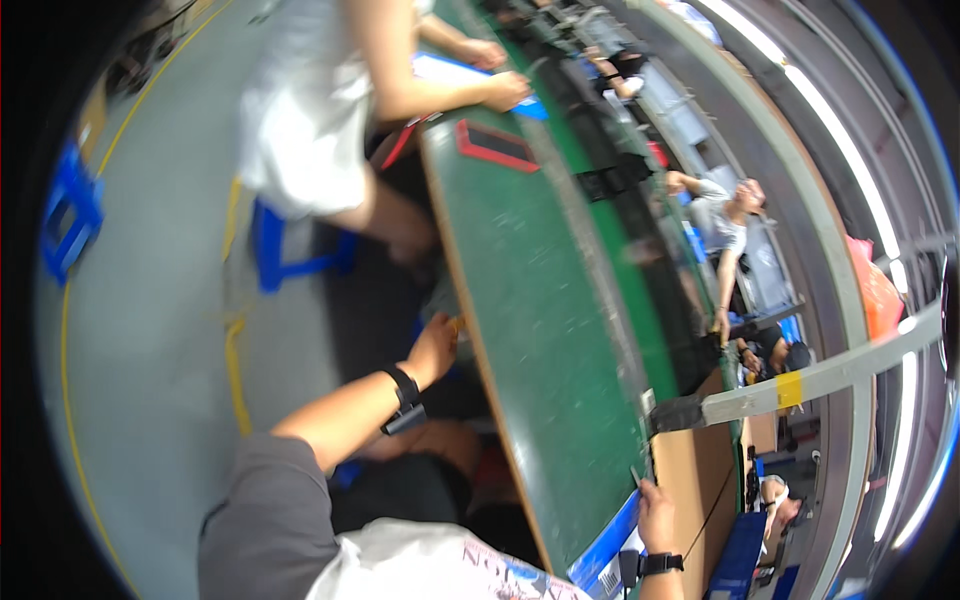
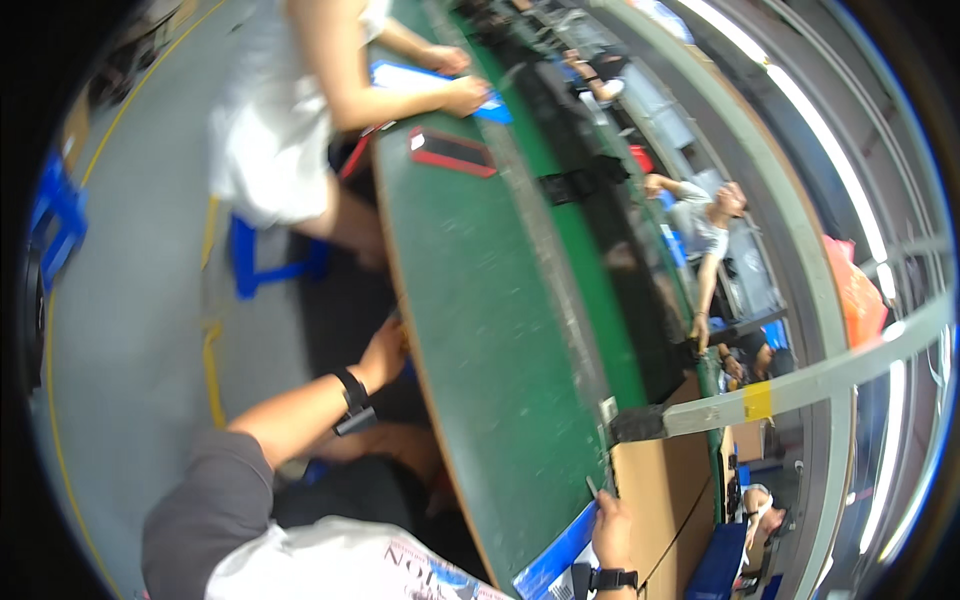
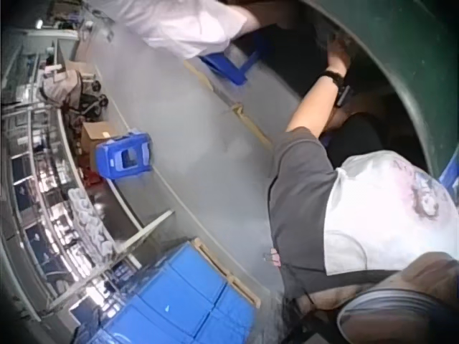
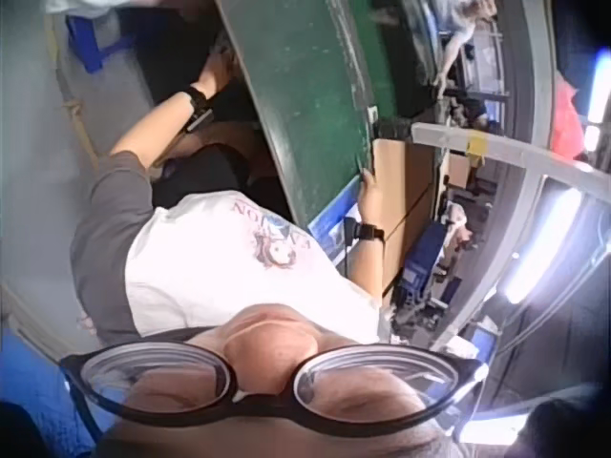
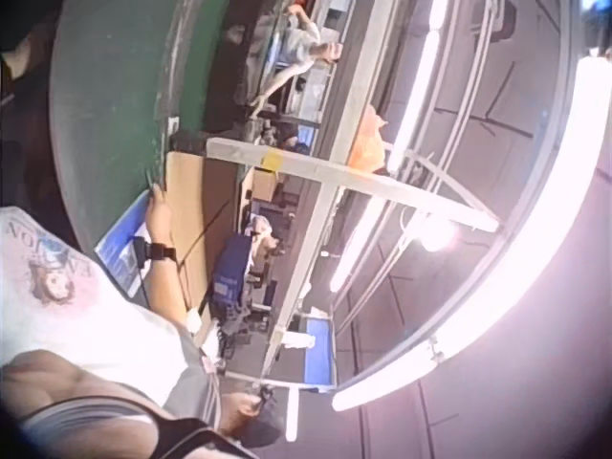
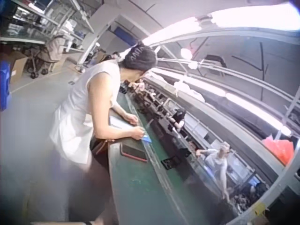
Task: Assembling small plastic parts and components of an electronic device housing using tweezers and a pen for inspection.
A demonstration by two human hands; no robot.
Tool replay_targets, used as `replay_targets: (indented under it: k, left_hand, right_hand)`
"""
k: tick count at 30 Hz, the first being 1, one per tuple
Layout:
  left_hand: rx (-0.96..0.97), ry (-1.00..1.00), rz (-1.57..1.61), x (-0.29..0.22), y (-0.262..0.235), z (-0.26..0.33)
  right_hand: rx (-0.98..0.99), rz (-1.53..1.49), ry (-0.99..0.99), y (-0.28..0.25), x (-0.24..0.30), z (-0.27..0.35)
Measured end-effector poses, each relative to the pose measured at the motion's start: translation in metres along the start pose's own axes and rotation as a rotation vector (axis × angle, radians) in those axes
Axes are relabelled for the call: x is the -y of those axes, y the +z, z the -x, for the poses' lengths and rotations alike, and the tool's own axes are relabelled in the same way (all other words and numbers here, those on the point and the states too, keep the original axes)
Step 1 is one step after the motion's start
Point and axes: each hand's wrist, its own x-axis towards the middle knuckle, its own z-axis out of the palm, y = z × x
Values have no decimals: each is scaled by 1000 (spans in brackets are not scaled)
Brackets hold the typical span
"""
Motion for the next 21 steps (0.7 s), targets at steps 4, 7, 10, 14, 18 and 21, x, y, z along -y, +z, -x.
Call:
replay_targets:
  k: [4,7,10,14,18,21]
  left_hand:
    - [-201,549,150,30,102,-96]
    - [79,628,360,-23,162,-144]
    - [415,633,475,-57,172,-152]
    - [756,500,487,-55,108,-166]
    - [990,227,483,-67,-1,-146]
    - [1147,-2,464,-79,-95,-133]
  right_hand:
    - [47,38,-78,0,10,-8]
    - [55,81,27,-47,26,-19]
    - [239,-123,35,-82,20,-25]
    - [537,-207,135,-128,50,-66]
    - [384,-363,-67,-186,83,-116]
    - [380,-346,-33,-230,105,-149]
